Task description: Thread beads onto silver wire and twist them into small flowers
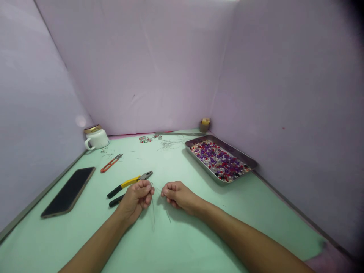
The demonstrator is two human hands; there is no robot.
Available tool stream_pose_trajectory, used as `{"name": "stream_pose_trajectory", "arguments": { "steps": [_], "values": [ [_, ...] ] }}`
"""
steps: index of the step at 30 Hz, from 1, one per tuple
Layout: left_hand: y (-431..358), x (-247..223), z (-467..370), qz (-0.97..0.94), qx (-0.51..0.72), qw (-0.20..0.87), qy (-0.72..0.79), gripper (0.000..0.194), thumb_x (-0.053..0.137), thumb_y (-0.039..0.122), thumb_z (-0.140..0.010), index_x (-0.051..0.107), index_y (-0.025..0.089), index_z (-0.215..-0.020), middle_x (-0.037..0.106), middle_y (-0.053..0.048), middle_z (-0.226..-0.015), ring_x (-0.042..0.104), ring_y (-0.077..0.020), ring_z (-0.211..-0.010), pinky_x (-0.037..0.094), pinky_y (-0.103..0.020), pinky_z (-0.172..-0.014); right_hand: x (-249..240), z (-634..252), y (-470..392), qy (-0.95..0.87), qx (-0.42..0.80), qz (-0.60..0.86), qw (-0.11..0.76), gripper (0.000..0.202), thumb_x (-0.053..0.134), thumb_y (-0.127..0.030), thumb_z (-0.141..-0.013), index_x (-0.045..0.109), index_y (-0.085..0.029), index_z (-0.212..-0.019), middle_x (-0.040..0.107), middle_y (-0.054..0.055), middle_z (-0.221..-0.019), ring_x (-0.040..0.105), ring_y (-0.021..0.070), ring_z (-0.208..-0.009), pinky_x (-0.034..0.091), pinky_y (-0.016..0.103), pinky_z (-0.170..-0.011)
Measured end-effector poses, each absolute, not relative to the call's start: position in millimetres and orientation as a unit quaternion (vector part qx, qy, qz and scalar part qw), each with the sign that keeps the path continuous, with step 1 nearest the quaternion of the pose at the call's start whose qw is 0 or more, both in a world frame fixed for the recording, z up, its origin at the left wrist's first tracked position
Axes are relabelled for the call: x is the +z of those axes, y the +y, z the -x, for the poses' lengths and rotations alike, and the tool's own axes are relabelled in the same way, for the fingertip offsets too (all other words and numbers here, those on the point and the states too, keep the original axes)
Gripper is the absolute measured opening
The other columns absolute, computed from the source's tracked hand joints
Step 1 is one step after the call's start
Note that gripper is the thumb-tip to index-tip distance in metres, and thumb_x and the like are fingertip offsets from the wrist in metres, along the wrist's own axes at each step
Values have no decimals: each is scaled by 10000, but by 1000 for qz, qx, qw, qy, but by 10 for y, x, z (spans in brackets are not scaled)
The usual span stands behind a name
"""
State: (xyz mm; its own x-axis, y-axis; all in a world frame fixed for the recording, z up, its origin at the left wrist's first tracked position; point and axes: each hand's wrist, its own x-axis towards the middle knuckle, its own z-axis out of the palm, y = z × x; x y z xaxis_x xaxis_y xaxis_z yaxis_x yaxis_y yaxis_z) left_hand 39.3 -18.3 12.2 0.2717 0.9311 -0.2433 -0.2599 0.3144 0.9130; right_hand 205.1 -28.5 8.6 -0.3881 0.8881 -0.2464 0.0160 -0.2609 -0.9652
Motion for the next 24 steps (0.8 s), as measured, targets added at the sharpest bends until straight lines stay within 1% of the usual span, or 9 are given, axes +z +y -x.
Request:
{"name": "stream_pose_trajectory", "arguments": {
  "steps": [5,11,14,16,19,21,24],
  "values": [
    [-205,122,-396,-420,440,675,418,158,608,182,-671,458,159,-713,551,34,-579,409,-27,-376,284,-127,-328,86,-2042,-290,-497,676,436,325,121,459,-211,-748,506,-149,-655,418,-59,-457,289,32,-330,178,163,-319],
    [-237,129,-439,-479,493,578,440,191,619,140,-641,431,166,-655,569,35,-556,452,-54,-384,336,-154,-337,110,-2021,-320,-502,670,440,325,129,437,-200,-758,492,-150,-653,411,-61,-455,282,34,-330,178,164,-321],
    [-241,128,-443,-475,505,556,458,194,626,130,-635,436,164,-661,581,27,-551,471,-64,-397,360,-159,-349,113,-2012,-331,-517,659,443,319,135,417,-189,-767,485,-153,-656,399,-65,-448,269,35,-320,176,170,-322],
    [-234,134,-436,-447,511,566,468,197,627,123,-636,459,162,-732,587,24,-550,473,-63,-399,361,-152,-352,99,-2009,-331,-536,645,445,314,124,414,-176,-762,483,-155,-660,399,-65,-449,277,37,-324,189,169,-329],
    [-210,150,-417,-378,496,619,477,230,610,92,-644,496,133,-840,580,14,-548,462,-51,-392,354,-135,-347,65,-2011,-330,-567,624,438,312,104,419,-173,-755,480,-159,-671,419,-60,-473,302,37,-348,223,161,-349],
    [-197,161,-405,-347,478,650,477,204,593,65,-649,521,106,-835,570,4,-553,456,-40,-394,364,-128,-359,42,-2014,-330,-583,613,433,310,102,419,-184,-759,476,-161,-677,425,-58,-484,307,38,-360,233,158,-360],
    [-195,177,-396,-327,467,670,475,160,577,41,-651,539,95,-797,555,1,-570,459,-28,-409,392,-125,-394,14,-2019,-328,-602,599,431,305,107,413,-194,-765,477,-164,-685,425,-59,-488,307,39,-369,245,160,-378]
  ]
}}
